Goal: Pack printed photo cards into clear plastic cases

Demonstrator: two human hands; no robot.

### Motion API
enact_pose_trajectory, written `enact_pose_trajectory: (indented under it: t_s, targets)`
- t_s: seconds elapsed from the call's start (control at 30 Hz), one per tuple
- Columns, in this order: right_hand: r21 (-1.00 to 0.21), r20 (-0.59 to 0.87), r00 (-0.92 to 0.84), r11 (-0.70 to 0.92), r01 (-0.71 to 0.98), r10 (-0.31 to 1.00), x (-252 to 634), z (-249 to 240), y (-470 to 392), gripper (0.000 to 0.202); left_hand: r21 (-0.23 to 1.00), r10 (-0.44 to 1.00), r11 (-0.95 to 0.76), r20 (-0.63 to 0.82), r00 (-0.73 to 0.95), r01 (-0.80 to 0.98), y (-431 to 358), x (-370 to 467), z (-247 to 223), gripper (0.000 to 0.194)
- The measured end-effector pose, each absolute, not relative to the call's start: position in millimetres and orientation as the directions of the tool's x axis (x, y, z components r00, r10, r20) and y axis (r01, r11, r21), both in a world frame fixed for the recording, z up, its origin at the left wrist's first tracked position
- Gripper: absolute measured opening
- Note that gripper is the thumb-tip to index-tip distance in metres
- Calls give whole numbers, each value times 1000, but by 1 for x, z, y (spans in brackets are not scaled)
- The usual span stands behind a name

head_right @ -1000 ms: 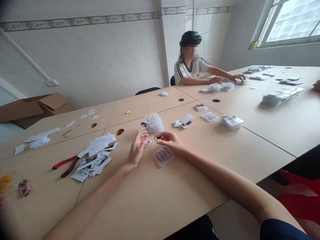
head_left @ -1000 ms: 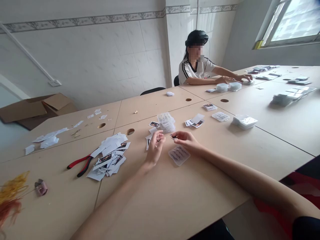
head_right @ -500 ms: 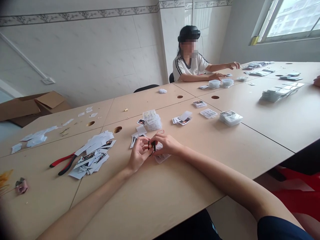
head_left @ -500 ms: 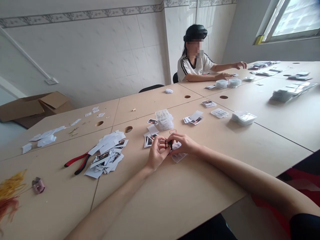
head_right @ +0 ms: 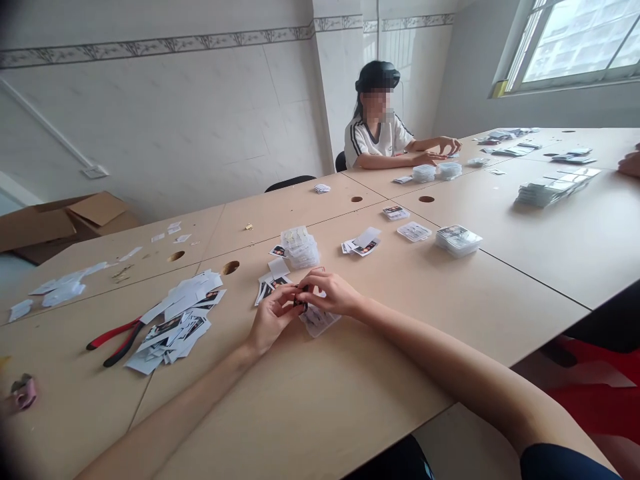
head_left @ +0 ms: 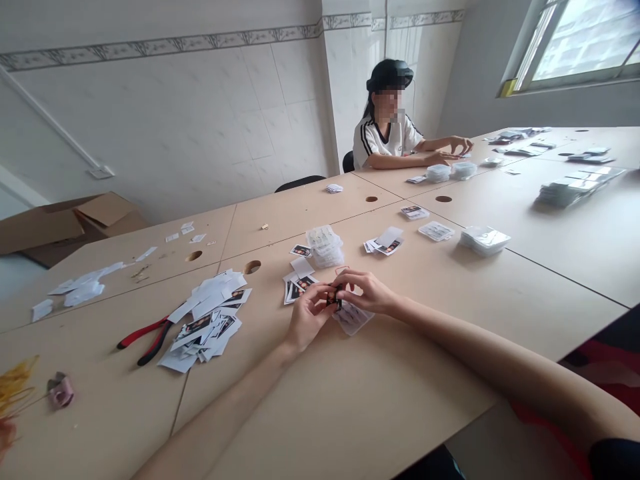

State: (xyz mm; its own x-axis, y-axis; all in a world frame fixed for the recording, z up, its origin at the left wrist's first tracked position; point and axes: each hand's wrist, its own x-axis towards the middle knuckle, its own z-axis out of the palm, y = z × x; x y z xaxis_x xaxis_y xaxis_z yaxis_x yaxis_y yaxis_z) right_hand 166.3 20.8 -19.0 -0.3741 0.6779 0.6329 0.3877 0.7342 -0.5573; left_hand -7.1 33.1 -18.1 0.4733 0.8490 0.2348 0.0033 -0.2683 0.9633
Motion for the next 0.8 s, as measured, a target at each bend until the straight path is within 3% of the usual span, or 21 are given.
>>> enact_pose_trajectory:
  t_s: [0.17,0.37,0.57,0.8]
  targets:
    - [-688,610,-188,632,357,770,159,-22,21,11,968,857,-249,224,465,-7,32,-6,-18,31]
    - [-844,515,-136,528,92,846,160,-24,24,24,965,894,-254,262,364,-71,32,-5,-18,53]
    - [-915,386,-196,347,-205,902,162,-18,23,37,959,911,-277,283,300,-61,34,-5,-19,44]
    - [-907,311,-246,210,-364,918,161,-13,21,36,964,914,-266,254,317,-5,35,-5,-19,32]
